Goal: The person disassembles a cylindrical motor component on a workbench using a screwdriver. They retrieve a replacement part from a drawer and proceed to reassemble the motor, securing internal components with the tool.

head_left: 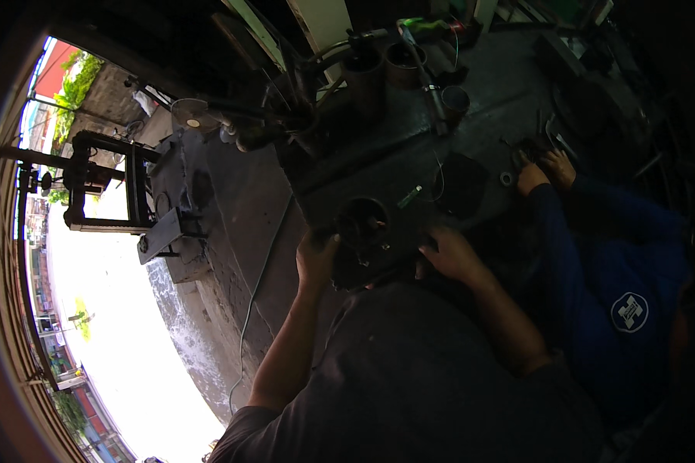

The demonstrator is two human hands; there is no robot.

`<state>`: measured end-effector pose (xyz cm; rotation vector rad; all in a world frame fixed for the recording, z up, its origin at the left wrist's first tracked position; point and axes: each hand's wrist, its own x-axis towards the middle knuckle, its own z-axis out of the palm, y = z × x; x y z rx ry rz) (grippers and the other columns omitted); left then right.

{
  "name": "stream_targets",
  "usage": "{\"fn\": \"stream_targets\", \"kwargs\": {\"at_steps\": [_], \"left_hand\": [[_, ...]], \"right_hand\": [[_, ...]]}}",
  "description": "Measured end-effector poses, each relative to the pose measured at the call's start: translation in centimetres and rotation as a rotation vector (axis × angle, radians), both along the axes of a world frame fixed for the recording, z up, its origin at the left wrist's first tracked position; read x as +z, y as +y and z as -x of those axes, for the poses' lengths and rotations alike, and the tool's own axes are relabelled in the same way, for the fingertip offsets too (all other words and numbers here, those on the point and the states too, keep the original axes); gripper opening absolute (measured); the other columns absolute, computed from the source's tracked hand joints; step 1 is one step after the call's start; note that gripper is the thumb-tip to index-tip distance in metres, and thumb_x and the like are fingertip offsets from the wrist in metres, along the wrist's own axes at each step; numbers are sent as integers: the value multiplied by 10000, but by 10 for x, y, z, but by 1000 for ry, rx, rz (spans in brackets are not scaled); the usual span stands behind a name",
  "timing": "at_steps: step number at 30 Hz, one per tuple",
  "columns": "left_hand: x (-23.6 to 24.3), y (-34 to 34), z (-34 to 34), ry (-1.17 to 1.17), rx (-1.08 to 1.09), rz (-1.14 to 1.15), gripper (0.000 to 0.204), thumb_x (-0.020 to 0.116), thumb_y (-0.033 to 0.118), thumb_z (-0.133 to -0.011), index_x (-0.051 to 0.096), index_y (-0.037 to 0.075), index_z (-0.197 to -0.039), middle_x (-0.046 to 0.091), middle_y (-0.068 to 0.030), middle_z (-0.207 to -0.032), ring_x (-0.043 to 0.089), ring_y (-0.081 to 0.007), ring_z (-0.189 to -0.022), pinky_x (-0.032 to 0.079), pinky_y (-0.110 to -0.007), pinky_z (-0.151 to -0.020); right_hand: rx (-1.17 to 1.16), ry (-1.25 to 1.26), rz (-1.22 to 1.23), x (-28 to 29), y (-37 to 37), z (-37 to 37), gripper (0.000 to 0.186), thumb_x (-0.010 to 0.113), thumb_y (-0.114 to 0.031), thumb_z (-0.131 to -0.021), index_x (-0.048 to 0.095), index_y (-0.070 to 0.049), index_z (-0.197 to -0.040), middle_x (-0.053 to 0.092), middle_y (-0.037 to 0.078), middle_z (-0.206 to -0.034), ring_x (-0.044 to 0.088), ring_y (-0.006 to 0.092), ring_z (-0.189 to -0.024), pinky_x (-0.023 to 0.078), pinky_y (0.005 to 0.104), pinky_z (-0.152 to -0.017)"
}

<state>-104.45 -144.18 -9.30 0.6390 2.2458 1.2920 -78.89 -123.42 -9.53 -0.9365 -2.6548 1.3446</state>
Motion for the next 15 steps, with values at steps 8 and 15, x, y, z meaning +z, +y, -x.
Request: {"fn": "stream_targets", "kwargs": {"at_steps": [8, 15], "left_hand": [[1, -19, -31, -166, -45, 119, 413, 817, 223, -960, 724, -25, -1277, 809, -168, -1146, 778, -245, -1062, 592, -388, -956], [12, -19, -46, -304, -207, 158, 584, 865, 318, -949, 678, -37, -1374, 810, -191, -1132, 801, -296, -972, 640, -432, -912]], "right_hand": [[21, -63, 126, 17, 1, 3, 447, 707, -187, -1056, 632, 61, -1420, 720, 290, -1228, 768, 289, -609, 632, 449, -807], [83, -161, 20, 13, 0, 8, 476, 738, -236, -1037, 652, 2, -1440, 713, 260, -1307, 786, 302, -984, 591, 464, -991]]}}
